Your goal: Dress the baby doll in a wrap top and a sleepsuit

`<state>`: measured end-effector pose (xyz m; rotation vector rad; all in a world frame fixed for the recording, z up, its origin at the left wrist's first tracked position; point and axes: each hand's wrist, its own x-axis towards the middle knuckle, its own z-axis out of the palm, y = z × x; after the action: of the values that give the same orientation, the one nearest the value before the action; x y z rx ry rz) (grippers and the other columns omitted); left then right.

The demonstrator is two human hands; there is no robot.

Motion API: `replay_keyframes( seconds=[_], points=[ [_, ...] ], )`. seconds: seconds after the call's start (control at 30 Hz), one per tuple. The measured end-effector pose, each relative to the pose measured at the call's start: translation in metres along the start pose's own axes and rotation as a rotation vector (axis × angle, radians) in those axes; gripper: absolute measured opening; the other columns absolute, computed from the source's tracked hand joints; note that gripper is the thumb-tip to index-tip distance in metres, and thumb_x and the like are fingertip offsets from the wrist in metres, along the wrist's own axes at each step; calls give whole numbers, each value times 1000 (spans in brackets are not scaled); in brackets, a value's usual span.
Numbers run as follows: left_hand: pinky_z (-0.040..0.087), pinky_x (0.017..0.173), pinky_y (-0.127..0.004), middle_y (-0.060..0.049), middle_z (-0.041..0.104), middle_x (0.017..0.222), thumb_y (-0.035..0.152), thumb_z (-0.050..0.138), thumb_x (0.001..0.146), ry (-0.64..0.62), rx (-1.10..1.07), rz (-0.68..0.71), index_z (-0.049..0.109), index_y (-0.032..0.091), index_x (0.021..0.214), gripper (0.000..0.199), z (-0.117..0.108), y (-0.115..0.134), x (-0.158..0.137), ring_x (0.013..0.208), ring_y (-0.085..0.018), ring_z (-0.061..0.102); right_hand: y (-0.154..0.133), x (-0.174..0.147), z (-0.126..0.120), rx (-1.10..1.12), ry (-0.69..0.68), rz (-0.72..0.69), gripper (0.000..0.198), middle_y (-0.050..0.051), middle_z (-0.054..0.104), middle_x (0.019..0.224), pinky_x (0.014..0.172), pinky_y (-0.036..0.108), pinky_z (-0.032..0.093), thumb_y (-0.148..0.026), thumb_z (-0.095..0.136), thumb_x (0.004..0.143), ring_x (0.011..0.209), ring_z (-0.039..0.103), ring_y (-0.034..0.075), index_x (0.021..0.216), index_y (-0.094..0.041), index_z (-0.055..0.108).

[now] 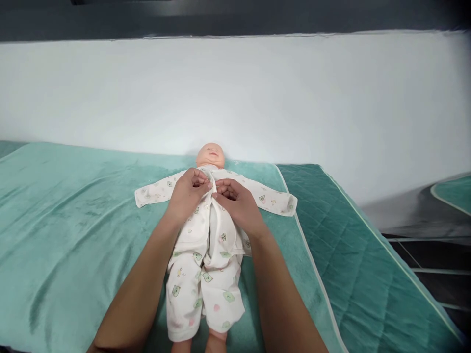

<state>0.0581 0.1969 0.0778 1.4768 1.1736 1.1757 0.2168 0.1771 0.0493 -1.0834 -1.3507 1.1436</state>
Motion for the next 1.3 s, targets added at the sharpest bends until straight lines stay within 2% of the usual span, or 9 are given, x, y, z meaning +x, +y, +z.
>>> replay_keyframes(
  seconds=[0.27, 0.43, 0.57, 0.73, 0.8, 0.87, 1.0, 1.13, 1.3],
  points=[
    [43, 65, -23, 2, 64, 81, 30, 66, 79, -104, 55, -39, 58, 21, 100, 24, -1, 8, -4, 71, -12, 58, -6, -2, 9, -148, 27, -18, 25, -5, 58, 78, 66, 27, 41, -28, 65, 80, 69, 52, 12, 104, -22, 58],
    [44, 67, -24, 1, 65, 84, 20, 60, 76, -77, 141, -33, 62, 21, 98, 22, 0, 9, -4, 75, -13, 60, -9, -2, 11, -254, 36, -10, 25, -6, 59, 78, 65, 27, 42, -28, 63, 80, 67, 53, 12, 104, -24, 58],
    [43, 59, -24, 2, 64, 82, 21, 62, 76, -83, 112, -70, 59, 23, 102, 26, -2, 4, -2, 67, -12, 58, -14, -5, 11, -367, 25, 23, 27, -5, 63, 82, 64, 28, 41, -29, 59, 83, 67, 56, 14, 110, -27, 56],
    [43, 63, -25, 3, 61, 76, 23, 59, 81, -76, 279, 5, 62, 24, 101, 20, -4, 5, -2, 69, -13, 56, -38, -21, 15, -806, 34, 43, 16, 1, 64, 97, 61, 28, 34, -26, 55, 87, 71, 54, 15, 103, -24, 54],
    [42, 66, -26, 2, 60, 76, 22, 57, 83, -87, 365, 64, 64, 23, 96, 15, -5, 9, -3, 72, -14, 55, -49, -30, 18, -989, 7, 87, 3, 2, 62, 91, 58, 29, 28, -24, 52, 89, 66, 50, 15, 90, -22, 51],
    [42, 67, -27, 1, 60, 80, 23, 56, 84, -102, 454, 104, 64, 22, 89, 10, -8, 14, -6, 74, -15, 55, -56, -37, 18, -1083, -45, 109, 13, 2, 59, 79, 57, 30, 23, -22, 48, 91, 62, 44, 15, 78, -22, 46],
    [37, 62, -29, 0, 61, 79, 32, 58, 85, -272, 594, 117, 59, 22, 78, 12, -22, 30, -18, 72, -17, 53, -57, -39, 12, -1044, -102, 75, 32, 1, 53, 64, 56, 31, 20, -24, 48, 92, 56, 36, 15, 63, -23, 36],
    [30, 58, -29, 0, 59, 73, 34, 62, 83, -478, 697, 103, 57, 23, 72, 17, -34, 42, -30, 67, -17, 49, -52, -32, 2, -821, -138, 114, 43, -1, 47, 54, 54, 31, 20, -32, 53, 91, 52, 34, 13, 56, -22, 30],
    [27, 58, -30, 0, 57, 70, 28, 56, 86, -430, 707, 132, 54, 22, 71, 16, -30, 41, -30, 65, -17, 47, -49, -26, -3, -651, -179, 133, 40, -2, 52, 54, 53, 30, 24, -37, 51, 91, 54, 42, 14, 55, -22, 40]
  ],
)
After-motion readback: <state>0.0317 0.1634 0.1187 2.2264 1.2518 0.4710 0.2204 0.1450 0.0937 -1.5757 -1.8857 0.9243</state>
